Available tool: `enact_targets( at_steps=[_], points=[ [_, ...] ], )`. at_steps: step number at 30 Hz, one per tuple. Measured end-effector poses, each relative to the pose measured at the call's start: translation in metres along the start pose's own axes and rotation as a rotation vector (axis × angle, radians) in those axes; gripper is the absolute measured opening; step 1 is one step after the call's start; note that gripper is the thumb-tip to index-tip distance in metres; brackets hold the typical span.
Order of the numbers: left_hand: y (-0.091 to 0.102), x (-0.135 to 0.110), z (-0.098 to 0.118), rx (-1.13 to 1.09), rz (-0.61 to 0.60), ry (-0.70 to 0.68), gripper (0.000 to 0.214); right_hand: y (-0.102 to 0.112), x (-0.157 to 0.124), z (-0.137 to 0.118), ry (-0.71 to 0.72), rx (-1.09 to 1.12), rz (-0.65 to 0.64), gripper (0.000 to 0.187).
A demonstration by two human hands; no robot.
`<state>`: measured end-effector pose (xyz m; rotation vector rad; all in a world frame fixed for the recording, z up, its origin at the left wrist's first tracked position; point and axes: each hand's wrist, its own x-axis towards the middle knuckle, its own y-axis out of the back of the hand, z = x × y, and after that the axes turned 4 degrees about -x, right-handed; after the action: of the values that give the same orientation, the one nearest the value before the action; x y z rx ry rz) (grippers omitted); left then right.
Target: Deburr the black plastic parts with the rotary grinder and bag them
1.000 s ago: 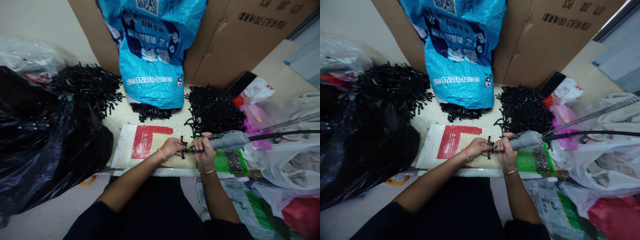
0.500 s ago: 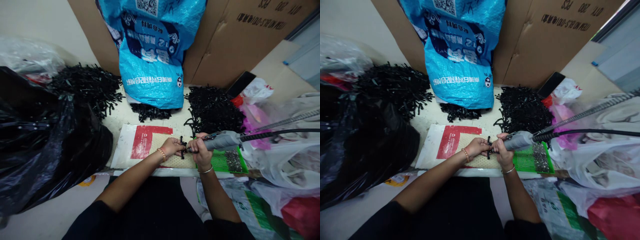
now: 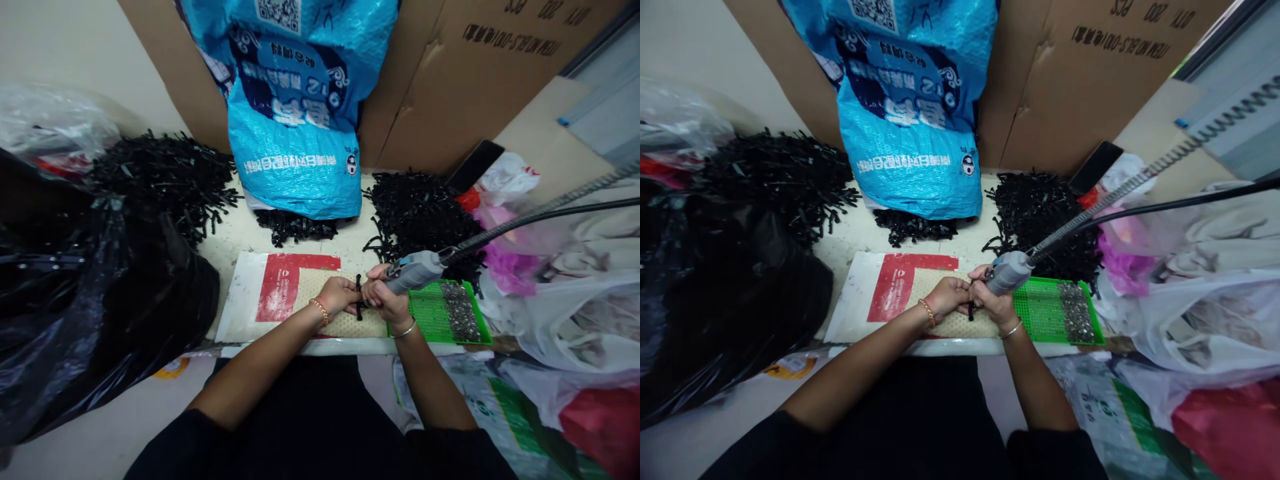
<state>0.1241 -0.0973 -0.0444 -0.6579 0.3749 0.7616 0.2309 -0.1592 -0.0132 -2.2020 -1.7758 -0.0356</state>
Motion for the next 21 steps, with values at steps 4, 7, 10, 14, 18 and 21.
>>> enact_targets(
  at_steps=[4, 7, 10, 14, 18, 21],
  points=[
    [0.001, -0.002, 0.003, -0.031, -0.017, 0.033, 0.020, 0.010, -0.006, -0.020, 0.060, -0.017, 0.186, 0.030],
    [0.002, -0.003, 0.005, -0.042, -0.038, 0.052, 0.016, 0.037, 0.002, -0.041, 0.260, -0.082, 0.478, 0.028],
    [0.004, -0.003, 0.005, -0.047, -0.042, 0.056, 0.016, 0.072, 0.017, -0.046, 0.317, -0.158, 0.733, 0.026],
    [0.006, -0.002, 0.003, -0.063, -0.066, 0.056, 0.022, 0.100, 0.029, -0.031, 0.230, -0.183, 0.787, 0.032],
    [0.007, -0.001, 0.003, -0.072, -0.080, 0.063, 0.020, 0.104, 0.029, -0.019, 0.214, -0.218, 0.764, 0.033],
    [0.007, -0.001, 0.003, -0.065, -0.068, 0.070, 0.020, 0.106, 0.029, -0.016, 0.222, -0.233, 0.767, 0.032]
  ],
)
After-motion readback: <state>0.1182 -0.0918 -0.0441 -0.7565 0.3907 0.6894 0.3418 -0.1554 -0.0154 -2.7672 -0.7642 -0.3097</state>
